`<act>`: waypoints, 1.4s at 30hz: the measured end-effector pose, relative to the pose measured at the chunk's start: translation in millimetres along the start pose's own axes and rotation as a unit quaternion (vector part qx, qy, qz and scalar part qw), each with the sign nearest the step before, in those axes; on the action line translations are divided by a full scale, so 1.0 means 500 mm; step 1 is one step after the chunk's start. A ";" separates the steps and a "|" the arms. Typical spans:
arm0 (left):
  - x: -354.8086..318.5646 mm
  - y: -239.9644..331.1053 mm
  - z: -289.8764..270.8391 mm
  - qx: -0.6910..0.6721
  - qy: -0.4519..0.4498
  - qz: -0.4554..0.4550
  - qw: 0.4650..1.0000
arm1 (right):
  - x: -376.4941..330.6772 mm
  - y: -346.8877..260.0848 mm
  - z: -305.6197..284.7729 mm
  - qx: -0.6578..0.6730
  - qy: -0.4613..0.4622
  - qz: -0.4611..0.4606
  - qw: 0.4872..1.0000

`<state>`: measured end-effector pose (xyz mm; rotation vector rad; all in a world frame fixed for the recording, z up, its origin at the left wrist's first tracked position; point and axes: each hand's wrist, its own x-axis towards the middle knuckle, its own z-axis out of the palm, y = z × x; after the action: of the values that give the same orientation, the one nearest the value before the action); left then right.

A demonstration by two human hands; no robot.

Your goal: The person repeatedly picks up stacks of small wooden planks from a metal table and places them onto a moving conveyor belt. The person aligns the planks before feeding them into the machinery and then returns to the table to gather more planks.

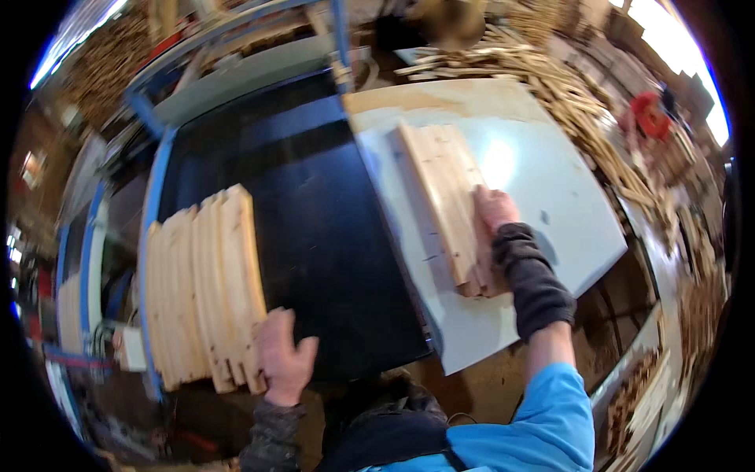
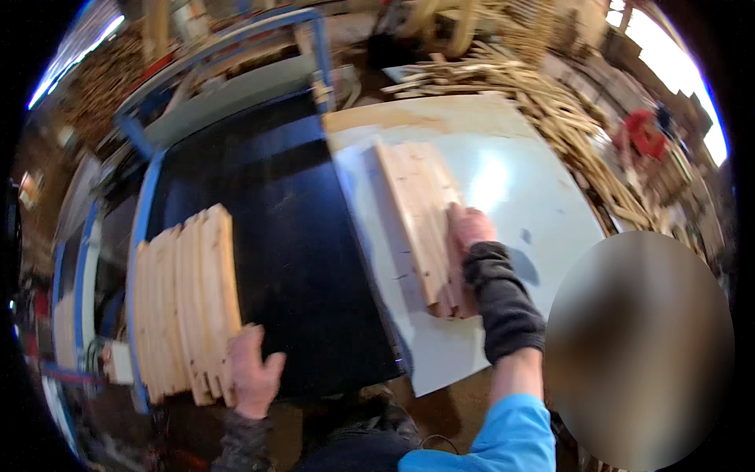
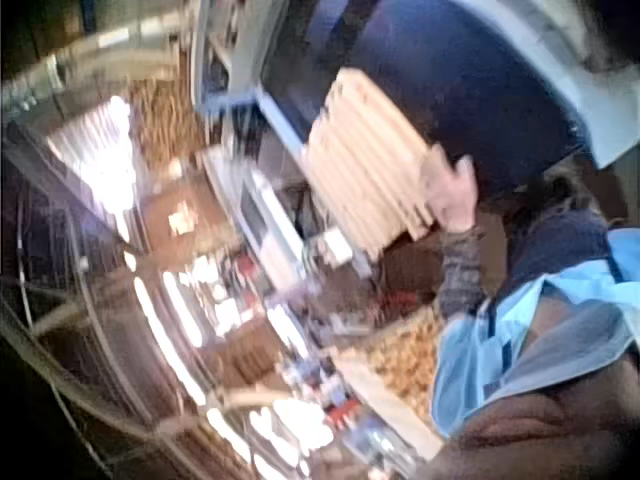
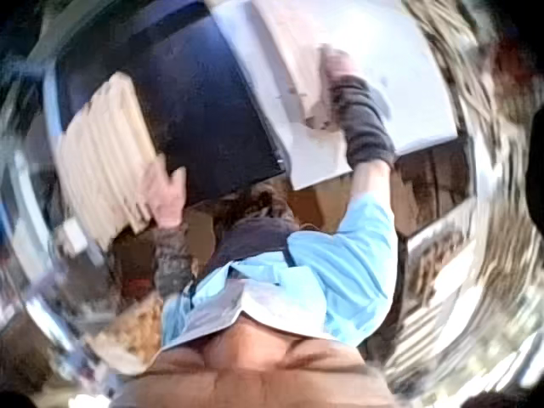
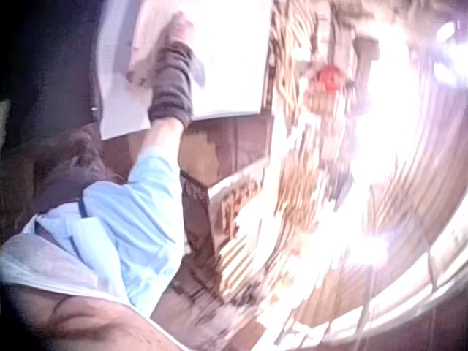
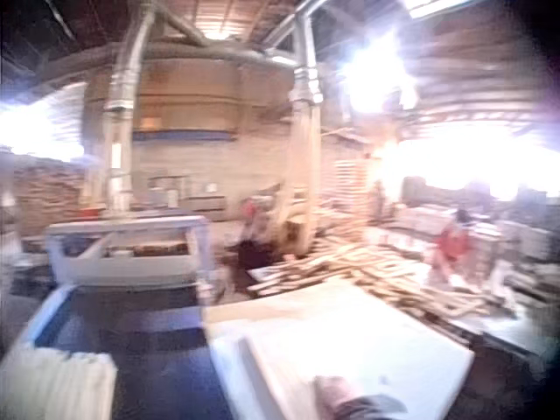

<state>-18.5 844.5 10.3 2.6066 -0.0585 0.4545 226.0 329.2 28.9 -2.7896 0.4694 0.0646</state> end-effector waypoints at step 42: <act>-0.374 0.536 0.199 -0.397 -0.644 -0.161 0.634 | -1.196 0.705 0.497 0.061 -0.199 0.018 0.978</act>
<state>-197.4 553.8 -9.7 1.4669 -0.1973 -1.3198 -452.3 276.5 -254.8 -2.5555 0.4062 0.5708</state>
